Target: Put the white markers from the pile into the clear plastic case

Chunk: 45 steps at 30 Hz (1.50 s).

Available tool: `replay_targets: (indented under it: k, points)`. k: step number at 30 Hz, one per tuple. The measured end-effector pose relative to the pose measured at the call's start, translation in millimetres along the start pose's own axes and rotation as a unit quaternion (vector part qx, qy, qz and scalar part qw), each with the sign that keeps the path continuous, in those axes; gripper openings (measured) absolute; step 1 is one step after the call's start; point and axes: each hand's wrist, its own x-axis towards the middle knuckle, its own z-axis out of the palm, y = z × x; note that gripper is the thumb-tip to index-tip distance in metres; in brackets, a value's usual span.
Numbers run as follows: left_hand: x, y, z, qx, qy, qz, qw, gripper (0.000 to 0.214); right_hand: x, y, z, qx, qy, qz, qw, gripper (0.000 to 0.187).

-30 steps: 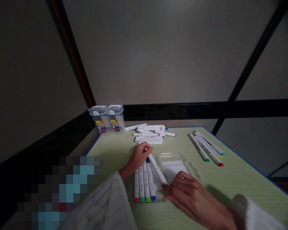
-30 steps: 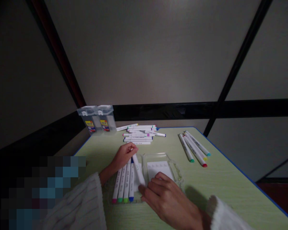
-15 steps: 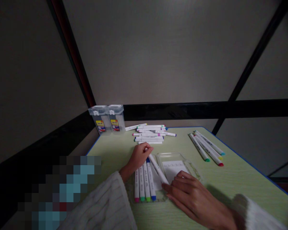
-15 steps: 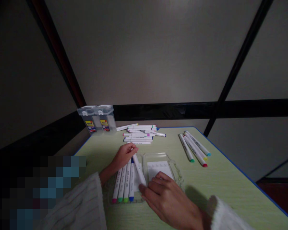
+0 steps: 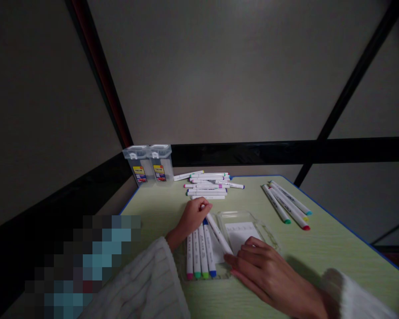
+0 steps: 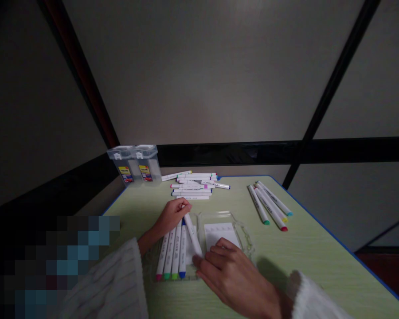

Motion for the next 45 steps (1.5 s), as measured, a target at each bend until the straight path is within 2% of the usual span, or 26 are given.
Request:
replay_targets:
  k: [32, 45]
  points:
    - [0.2, -2.0, 0.6, 0.011, -0.004, 0.005, 1.000, 0.014, -1.6, 0.7, 2.1, 0.005, 0.000, 0.001, 1.000, 0.026]
    - [1.8, -7.1, 1.0, 0.062, 0.044, 0.043, 0.996, 0.004, -2.2, 0.6, 2.3, 0.009, -0.011, 0.005, 1.000, 0.028]
